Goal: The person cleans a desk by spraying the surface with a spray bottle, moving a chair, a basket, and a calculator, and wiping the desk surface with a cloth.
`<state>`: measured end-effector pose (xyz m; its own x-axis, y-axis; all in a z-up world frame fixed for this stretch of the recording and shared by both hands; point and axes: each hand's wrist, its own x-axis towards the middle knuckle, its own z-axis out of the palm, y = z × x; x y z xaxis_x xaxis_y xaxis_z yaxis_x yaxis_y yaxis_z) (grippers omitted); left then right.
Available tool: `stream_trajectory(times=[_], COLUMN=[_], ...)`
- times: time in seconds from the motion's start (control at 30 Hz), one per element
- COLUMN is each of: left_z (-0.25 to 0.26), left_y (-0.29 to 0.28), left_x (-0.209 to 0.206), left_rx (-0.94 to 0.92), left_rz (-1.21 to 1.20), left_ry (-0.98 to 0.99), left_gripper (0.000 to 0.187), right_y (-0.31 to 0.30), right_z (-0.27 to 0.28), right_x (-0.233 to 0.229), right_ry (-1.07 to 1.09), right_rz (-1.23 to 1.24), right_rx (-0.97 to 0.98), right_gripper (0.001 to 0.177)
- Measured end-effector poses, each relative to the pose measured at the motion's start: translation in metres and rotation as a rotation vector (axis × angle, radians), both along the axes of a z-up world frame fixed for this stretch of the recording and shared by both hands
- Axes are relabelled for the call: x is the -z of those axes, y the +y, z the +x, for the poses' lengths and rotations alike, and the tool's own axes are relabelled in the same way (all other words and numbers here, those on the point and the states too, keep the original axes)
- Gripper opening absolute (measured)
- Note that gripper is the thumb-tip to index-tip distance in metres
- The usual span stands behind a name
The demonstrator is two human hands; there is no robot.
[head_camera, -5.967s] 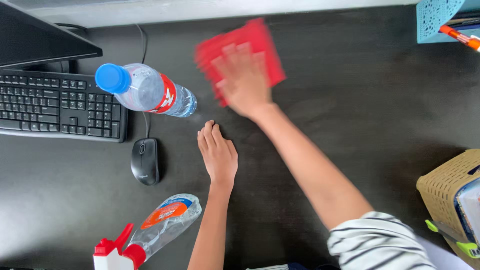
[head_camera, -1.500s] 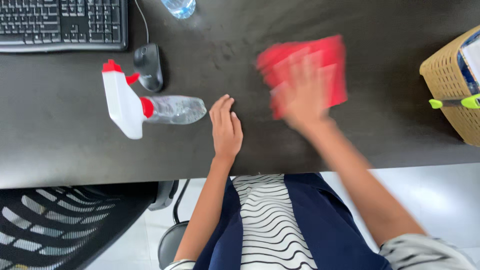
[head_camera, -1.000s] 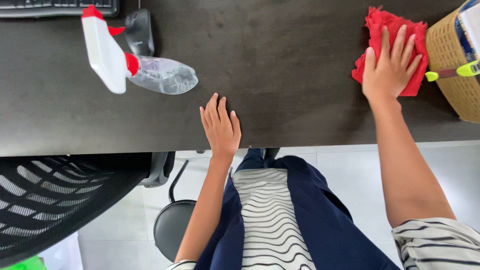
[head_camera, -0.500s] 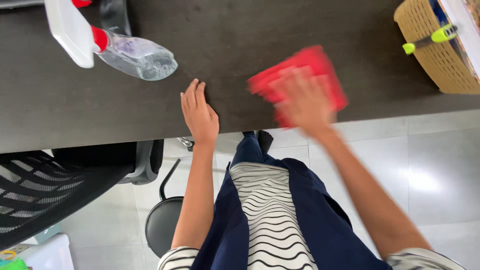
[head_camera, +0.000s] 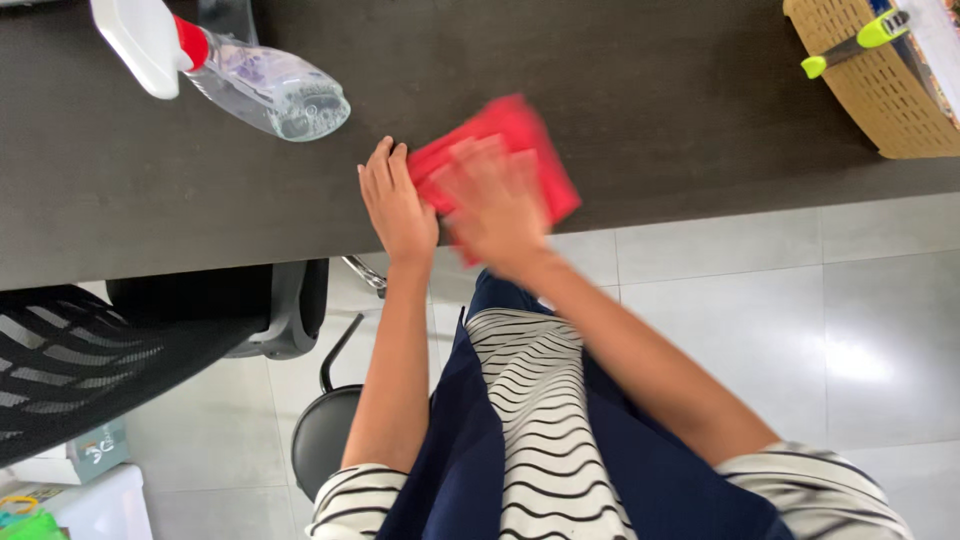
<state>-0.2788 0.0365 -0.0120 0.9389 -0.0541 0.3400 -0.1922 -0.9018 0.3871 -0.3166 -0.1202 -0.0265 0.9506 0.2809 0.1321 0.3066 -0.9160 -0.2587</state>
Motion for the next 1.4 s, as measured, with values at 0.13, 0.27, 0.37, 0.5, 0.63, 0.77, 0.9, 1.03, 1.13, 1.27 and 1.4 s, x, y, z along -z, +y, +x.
stream_trajectory(times=[0.13, 0.27, 0.37, 0.5, 0.63, 0.77, 0.9, 1.03, 1.13, 1.27, 1.4], left_z=[-0.004, -0.004, -0.004, -0.001, 0.002, -0.003, -0.006, -0.005, -0.004, 0.0, 0.0], left_y=[0.004, 0.001, 0.001, -0.004, -0.006, 0.0, 0.003, 0.002, -0.001, -0.006, -0.009], left_x=[0.0, 0.005, 0.007, 0.009, 0.008, 0.005, 0.005, 0.009, 0.013, 0.015, 0.016], left_rx=[0.029, -0.012, -0.022, -0.045, -0.065, -0.011, -0.008, -0.023, -0.036, -0.074, -0.104], left_rz=[-0.046, 0.017, 0.032, 0.044, 0.061, -0.003, 0.045, 0.049, 0.067, 0.076, 0.114], left_ry=[-0.045, -0.045, -0.049, -0.028, -0.04, -0.07, -0.049, -0.056, -0.043, -0.038, -0.037], left_gripper=[0.048, 0.051, 0.051, 0.052, 0.051, 0.052, 0.058, 0.055, 0.054, 0.053, 0.053], right_y=[-0.021, -0.155, -0.236, -0.225, -0.114, -0.009, -0.05, -0.179, -0.261, -0.25, -0.126], right_z=[-0.002, -0.008, -0.015, -0.007, 0.004, -0.024, -0.025, -0.046, -0.05, -0.03, 0.001], right_x=[0.0, 0.003, -0.015, -0.011, 0.001, -0.019, -0.014, 0.001, -0.008, -0.009, 0.011], right_ry=[0.01, -0.119, 0.062, 0.092, 0.003, 0.073, -0.01, -0.082, -0.021, 0.078, -0.115], right_rz=[0.064, -0.023, 0.068, 0.027, -0.035, -0.087, -0.166, -0.09, -0.025, 0.045, -0.175], right_rx=[-0.261, 0.112, 0.508, 0.708, 0.394, -0.174, -0.312, -0.1, 0.251, 0.641, 0.387], right_gripper=[0.067, 0.059, 0.062, 0.062, 0.075, 0.066, 0.072, 0.056, 0.058, 0.06, 0.064])
